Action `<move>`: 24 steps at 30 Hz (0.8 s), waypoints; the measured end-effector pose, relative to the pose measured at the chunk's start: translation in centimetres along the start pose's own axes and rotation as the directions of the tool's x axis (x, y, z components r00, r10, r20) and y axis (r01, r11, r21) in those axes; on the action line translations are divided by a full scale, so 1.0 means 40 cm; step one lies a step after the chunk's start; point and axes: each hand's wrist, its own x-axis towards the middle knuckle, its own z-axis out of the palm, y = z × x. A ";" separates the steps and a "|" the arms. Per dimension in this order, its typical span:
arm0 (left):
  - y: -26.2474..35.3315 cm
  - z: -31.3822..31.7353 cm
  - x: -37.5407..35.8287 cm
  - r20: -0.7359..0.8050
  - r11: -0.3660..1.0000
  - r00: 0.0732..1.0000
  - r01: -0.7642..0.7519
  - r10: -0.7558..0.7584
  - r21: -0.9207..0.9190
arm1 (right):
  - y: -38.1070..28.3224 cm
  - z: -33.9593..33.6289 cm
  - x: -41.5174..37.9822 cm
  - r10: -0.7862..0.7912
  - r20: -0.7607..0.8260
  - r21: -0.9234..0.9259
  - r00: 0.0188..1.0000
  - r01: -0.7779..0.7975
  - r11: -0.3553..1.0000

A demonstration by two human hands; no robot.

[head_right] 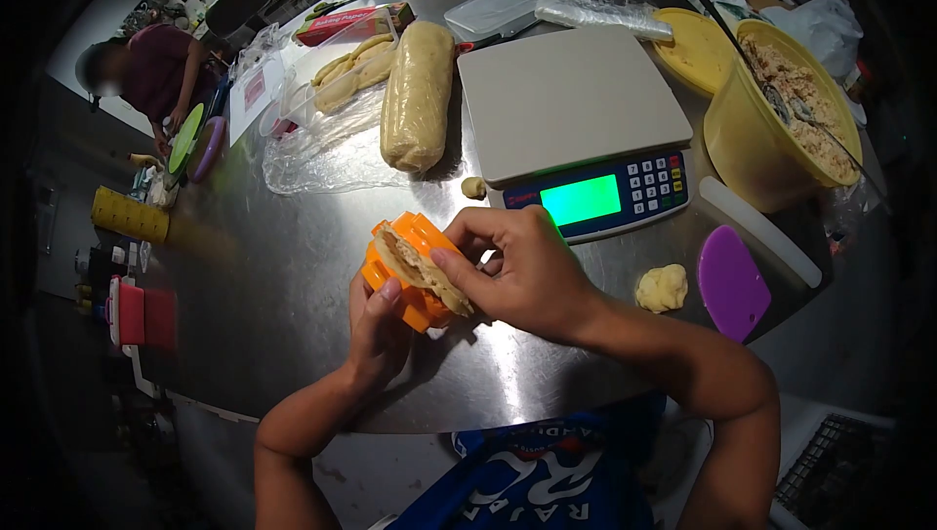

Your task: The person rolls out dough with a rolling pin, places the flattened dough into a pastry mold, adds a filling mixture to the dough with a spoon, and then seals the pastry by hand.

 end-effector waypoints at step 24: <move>-0.013 -0.038 -0.017 0.029 0.915 0.928 -0.372 0.372 0.155 | -0.003 -0.004 -0.018 -0.319 0.105 -0.100 0.942 0.329 0.939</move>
